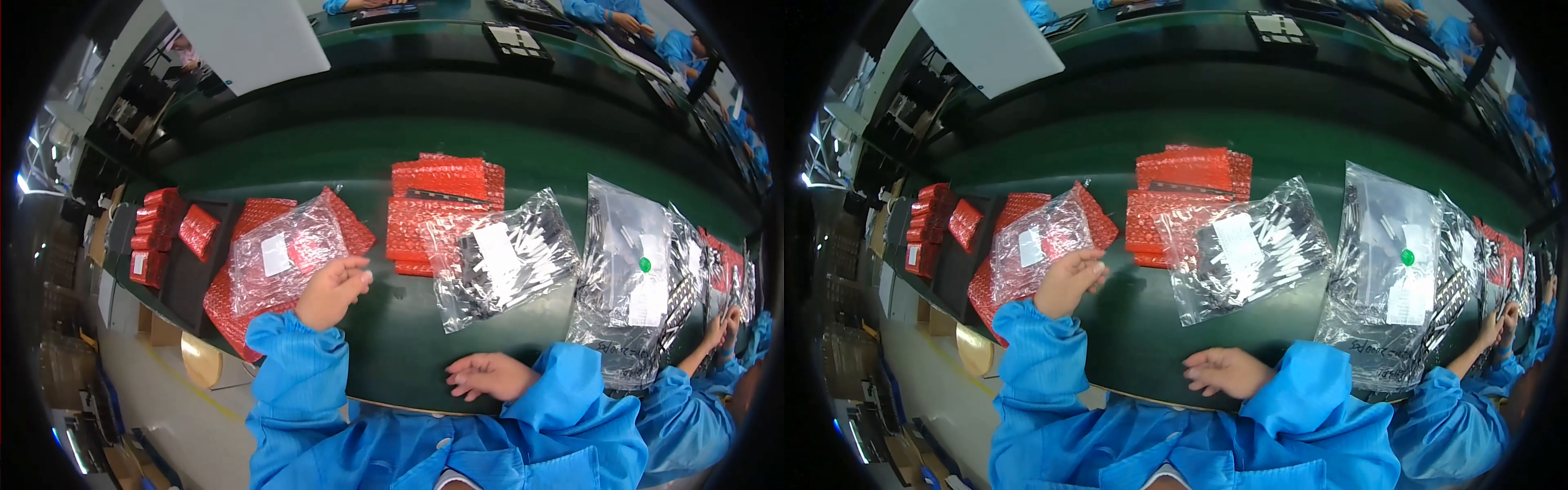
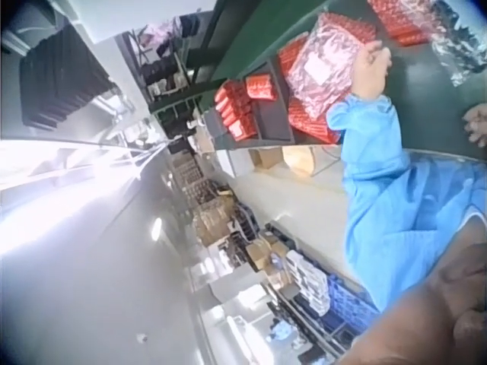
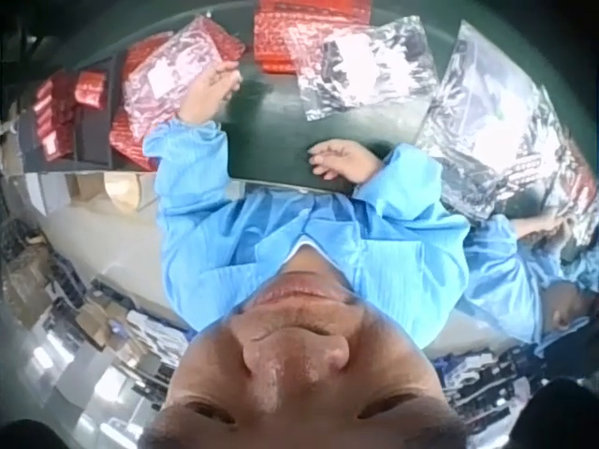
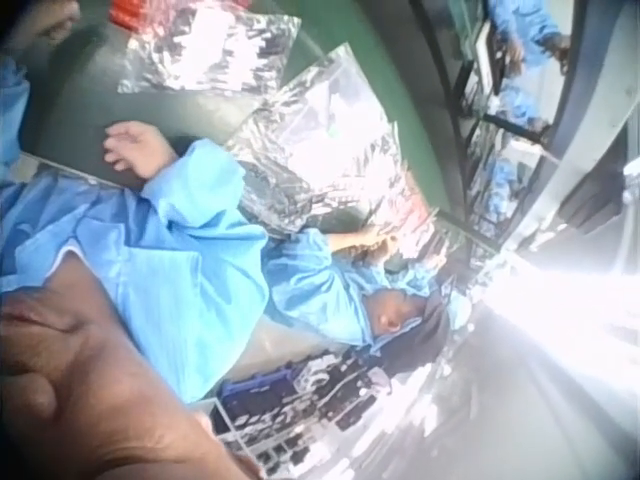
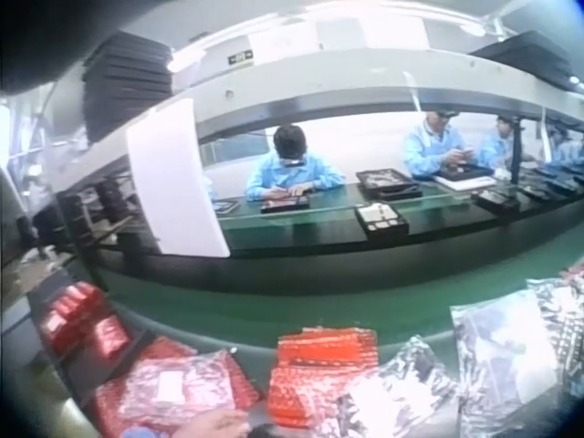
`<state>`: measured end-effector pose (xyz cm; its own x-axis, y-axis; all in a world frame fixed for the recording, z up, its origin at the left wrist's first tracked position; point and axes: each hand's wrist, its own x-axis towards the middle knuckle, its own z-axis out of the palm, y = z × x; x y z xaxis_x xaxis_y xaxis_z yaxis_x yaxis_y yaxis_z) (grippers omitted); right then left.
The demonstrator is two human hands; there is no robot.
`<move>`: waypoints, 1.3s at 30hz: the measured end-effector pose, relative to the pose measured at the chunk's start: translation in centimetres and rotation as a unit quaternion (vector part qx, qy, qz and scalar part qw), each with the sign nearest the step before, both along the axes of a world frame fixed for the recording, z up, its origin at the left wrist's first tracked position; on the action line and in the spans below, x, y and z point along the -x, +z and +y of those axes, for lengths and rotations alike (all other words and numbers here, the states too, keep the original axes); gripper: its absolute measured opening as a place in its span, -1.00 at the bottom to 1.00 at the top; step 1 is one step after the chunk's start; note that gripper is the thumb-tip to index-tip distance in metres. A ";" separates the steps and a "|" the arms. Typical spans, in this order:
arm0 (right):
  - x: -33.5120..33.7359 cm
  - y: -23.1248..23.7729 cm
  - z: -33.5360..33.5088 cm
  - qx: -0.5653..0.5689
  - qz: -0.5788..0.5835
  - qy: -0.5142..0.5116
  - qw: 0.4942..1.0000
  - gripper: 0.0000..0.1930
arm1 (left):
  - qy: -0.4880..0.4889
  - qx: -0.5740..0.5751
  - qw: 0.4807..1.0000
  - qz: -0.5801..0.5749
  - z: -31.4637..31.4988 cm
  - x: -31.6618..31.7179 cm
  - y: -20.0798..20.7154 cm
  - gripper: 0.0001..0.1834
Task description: The person assembles circuit boards by taking strip components from bags and bubble wrap, then pressing and attaching the strips onto the boards by hand.
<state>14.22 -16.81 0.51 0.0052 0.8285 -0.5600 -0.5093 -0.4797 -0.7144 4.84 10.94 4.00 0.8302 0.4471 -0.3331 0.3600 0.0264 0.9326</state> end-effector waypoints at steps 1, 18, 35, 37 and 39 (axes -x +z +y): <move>-0.6 -0.3 -0.1 0.075 0.106 -0.063 0.990 -0.64 | 0.003 -0.001 1.000 -0.002 0.6 -0.8 0.2 -0.64; -2.2 -1.9 -0.5 -0.040 0.297 -0.040 0.953 -0.60 | -0.263 -0.520 0.795 0.170 2.5 -16.3 0.1 -0.60; -2.5 -1.9 -0.2 -0.041 0.296 -0.024 0.954 -0.60 | -0.258 -0.520 0.787 0.209 0.7 -15.3 1.0 -0.56; -2.5 -1.9 -0.2 -0.039 0.297 -0.032 0.953 -0.61 | -0.275 -0.540 0.775 0.180 0.6 -15.3 0.9 -0.56; -2.5 -2.0 -0.3 -0.037 0.293 -0.036 0.955 -0.61 | -0.298 -0.480 0.802 0.196 0.9 -15.5 0.1 -0.58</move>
